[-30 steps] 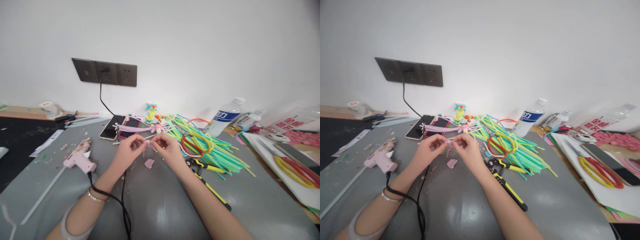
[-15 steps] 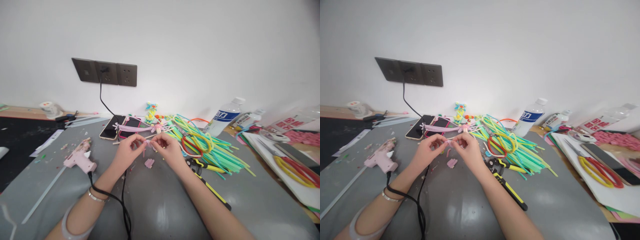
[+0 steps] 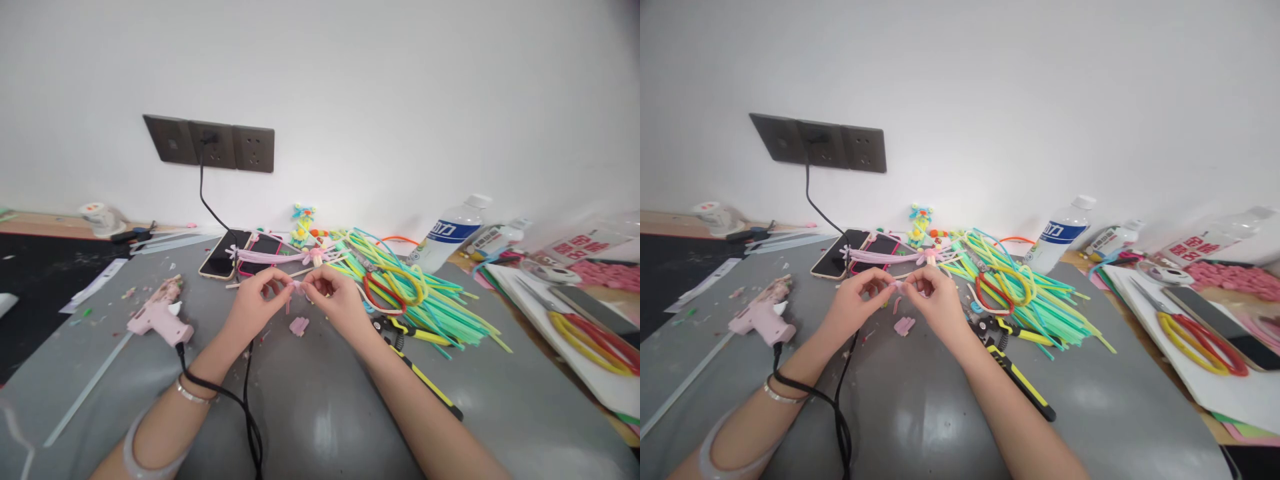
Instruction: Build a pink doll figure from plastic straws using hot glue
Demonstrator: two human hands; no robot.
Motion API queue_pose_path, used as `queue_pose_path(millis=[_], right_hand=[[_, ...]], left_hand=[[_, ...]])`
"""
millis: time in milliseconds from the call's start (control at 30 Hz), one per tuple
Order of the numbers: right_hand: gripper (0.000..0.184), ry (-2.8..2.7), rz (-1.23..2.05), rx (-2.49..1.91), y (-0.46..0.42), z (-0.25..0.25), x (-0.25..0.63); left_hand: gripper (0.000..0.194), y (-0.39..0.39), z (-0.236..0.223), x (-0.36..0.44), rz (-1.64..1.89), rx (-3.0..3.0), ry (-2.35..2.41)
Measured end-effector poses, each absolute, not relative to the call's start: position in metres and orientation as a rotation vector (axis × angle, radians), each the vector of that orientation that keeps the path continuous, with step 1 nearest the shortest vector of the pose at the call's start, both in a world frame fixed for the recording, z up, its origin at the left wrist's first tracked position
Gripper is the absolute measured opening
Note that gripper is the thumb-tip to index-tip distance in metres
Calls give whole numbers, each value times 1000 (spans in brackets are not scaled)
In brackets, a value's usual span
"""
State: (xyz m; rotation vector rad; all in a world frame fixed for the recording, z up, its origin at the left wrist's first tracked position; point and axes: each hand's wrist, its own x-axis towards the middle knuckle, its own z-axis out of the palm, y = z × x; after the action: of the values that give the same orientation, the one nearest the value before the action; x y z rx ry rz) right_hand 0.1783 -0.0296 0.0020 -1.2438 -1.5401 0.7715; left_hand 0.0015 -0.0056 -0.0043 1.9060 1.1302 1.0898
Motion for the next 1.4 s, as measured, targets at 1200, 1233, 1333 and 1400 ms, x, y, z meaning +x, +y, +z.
queue_pose_path(millis=[1200, 1233, 1333, 1400], right_hand=[[13, -1541, 761, -1250, -32, 6, 177], [12, -1542, 758, -1249, -32, 6, 177], [12, -1541, 751, -1248, -32, 6, 177], [12, -1540, 746, -1248, -32, 6, 177]], left_hand=[[7, -6, -2, 3, 1129, 1869, 1104], [8, -7, -2, 3, 1126, 1869, 1106], [8, -7, -1, 3, 1120, 1867, 1104], [8, -7, -1, 3, 1118, 1868, 1105]])
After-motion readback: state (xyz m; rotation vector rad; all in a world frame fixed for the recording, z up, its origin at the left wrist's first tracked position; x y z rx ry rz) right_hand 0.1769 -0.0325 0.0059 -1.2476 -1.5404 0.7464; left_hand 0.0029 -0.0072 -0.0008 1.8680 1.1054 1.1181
